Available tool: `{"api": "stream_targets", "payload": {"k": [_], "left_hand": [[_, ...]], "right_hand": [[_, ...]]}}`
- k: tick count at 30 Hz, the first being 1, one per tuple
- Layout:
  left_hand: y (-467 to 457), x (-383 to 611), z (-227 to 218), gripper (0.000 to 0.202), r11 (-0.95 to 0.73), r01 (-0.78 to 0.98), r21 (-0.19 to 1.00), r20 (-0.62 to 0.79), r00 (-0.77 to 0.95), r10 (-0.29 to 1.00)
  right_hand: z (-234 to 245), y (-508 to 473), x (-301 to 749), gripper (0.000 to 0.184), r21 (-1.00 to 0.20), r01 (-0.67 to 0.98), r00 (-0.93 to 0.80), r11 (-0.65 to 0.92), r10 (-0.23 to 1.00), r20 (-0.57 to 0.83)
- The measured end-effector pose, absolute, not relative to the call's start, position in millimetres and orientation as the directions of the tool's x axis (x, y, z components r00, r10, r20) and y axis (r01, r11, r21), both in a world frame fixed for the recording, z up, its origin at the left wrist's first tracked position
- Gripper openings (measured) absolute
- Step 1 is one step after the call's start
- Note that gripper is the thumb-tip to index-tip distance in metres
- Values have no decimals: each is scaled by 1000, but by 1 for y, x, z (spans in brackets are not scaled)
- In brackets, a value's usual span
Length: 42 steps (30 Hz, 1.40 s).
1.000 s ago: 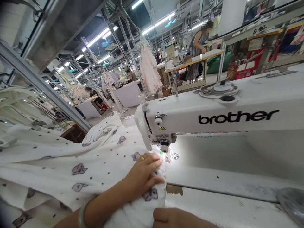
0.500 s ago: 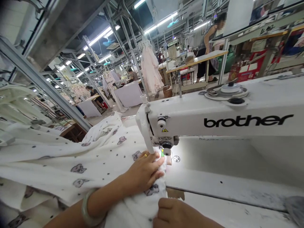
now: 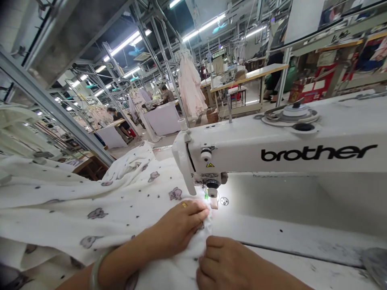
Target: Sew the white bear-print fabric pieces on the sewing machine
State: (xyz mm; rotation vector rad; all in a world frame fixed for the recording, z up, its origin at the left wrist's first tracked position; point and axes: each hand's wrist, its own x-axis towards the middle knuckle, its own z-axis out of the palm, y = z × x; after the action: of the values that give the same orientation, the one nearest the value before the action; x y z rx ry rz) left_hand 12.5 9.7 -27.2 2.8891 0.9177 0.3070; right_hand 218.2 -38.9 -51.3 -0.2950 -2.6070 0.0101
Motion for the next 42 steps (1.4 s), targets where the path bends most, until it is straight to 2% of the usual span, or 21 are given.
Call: {"api": "stream_targets", "payload": {"k": [4, 8, 12, 15, 21, 24, 29, 34, 39, 42], "left_hand": [[26, 14, -29, 37, -796, 591, 132, 121, 787, 605], [24, 13, -18, 38, -779, 621, 84, 60, 777, 627], [9, 10, -13, 40, -767, 620, 166, 9, 777, 630], [8, 9, -20, 43, -754, 610, 244, 37, 771, 636], [41, 10, -41, 22, -708, 656, 260, 93, 713, 695], [54, 11, -38, 13, -739, 625, 250, 112, 740, 663], [41, 6, -21, 16, -790, 588, 176, 120, 783, 610], [39, 1, -29, 36, -781, 586, 215, 86, 785, 613], [72, 3, -31, 22, -791, 585, 180, 37, 799, 600], [70, 6, -13, 24, -779, 602, 174, -22, 793, 608]], "right_hand": [[-56, -27, 218, 37, -138, 222, -771, 965, 261, 581], [-63, -18, 218, 31, -195, 224, -763, 955, 296, 574], [-67, -17, 219, 30, -176, 230, -752, 957, 290, 592], [-66, -15, 220, 32, -180, 242, -739, 954, 301, 603], [-63, -3, 222, 34, -273, 360, -664, 892, 451, 597], [-65, 0, 224, 30, -314, 390, -643, 865, 501, 580], [-65, 0, 225, 32, -293, 390, -635, 873, 485, 601], [-66, 6, 224, 32, -273, 421, -615, 865, 493, 615], [-72, 21, 224, 31, -253, 482, -624, 839, 532, 573], [-73, 24, 225, 31, -238, 504, -621, 830, 540, 568]]}}
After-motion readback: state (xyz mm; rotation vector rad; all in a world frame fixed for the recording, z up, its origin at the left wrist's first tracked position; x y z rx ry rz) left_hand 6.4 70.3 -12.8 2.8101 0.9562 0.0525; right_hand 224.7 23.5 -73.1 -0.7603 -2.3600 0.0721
